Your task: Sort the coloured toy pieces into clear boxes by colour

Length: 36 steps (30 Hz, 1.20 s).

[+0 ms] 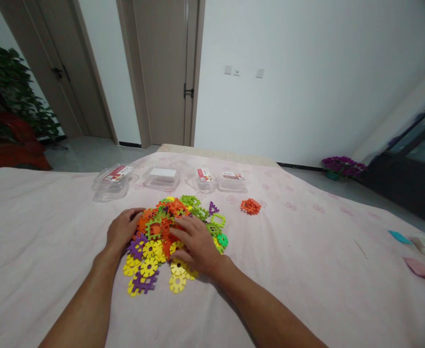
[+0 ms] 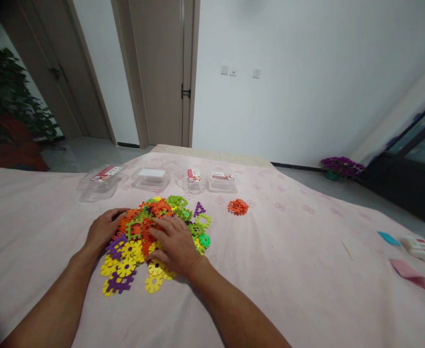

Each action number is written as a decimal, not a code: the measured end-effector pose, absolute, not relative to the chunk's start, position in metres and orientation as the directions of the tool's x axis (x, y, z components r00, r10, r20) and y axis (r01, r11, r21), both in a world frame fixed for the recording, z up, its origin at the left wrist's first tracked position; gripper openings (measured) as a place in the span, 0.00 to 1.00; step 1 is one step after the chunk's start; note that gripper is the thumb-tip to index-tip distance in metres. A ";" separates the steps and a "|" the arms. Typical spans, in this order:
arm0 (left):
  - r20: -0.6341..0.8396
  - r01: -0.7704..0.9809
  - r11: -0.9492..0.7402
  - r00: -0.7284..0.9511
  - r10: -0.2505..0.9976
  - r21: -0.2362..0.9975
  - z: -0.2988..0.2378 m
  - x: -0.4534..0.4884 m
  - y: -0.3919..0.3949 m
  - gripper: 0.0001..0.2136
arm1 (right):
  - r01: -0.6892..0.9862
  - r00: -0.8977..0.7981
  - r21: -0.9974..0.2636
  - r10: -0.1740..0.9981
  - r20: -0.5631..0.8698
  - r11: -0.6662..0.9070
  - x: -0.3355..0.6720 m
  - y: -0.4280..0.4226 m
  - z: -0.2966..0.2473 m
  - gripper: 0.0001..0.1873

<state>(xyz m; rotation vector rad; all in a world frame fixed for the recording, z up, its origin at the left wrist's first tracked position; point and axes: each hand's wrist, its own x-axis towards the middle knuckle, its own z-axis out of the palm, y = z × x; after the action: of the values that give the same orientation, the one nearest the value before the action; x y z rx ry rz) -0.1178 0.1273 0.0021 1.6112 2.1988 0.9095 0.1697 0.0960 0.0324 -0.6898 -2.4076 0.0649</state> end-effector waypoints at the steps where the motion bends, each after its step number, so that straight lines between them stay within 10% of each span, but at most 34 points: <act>1: 0.143 0.759 0.189 -0.349 0.926 0.623 0.002 -0.118 0.127 0.17 | 0.479 -0.622 -0.251 0.527 0.579 0.841 0.172 0.095 0.034 0.27; 6: 0.147 0.764 0.190 -0.350 0.925 0.617 0.005 -0.116 0.126 0.18 | 0.645 -0.459 -0.356 0.715 0.527 0.676 0.179 0.090 0.049 0.13; 15: 0.145 0.786 0.193 -0.337 0.930 0.588 0.005 -0.117 0.126 0.18 | 0.725 -0.414 -0.377 0.802 0.431 0.576 0.180 0.098 0.047 0.21; 25: 0.121 0.780 0.210 -0.343 0.932 0.589 0.006 -0.116 0.126 0.19 | 0.297 -0.100 -0.908 0.955 0.278 0.295 0.181 0.112 0.050 0.05; 36: 0.135 0.792 0.208 -0.341 0.930 0.574 0.000 -0.122 0.130 0.20 | 0.016 0.453 -0.985 0.877 0.162 0.173 0.274 0.188 0.022 0.22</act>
<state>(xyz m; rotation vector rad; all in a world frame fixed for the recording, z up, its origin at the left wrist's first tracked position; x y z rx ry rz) -0.1225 0.1295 -0.0004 1.6386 2.2423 0.8334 0.2743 0.1883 0.0220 -1.2522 -0.9203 0.7522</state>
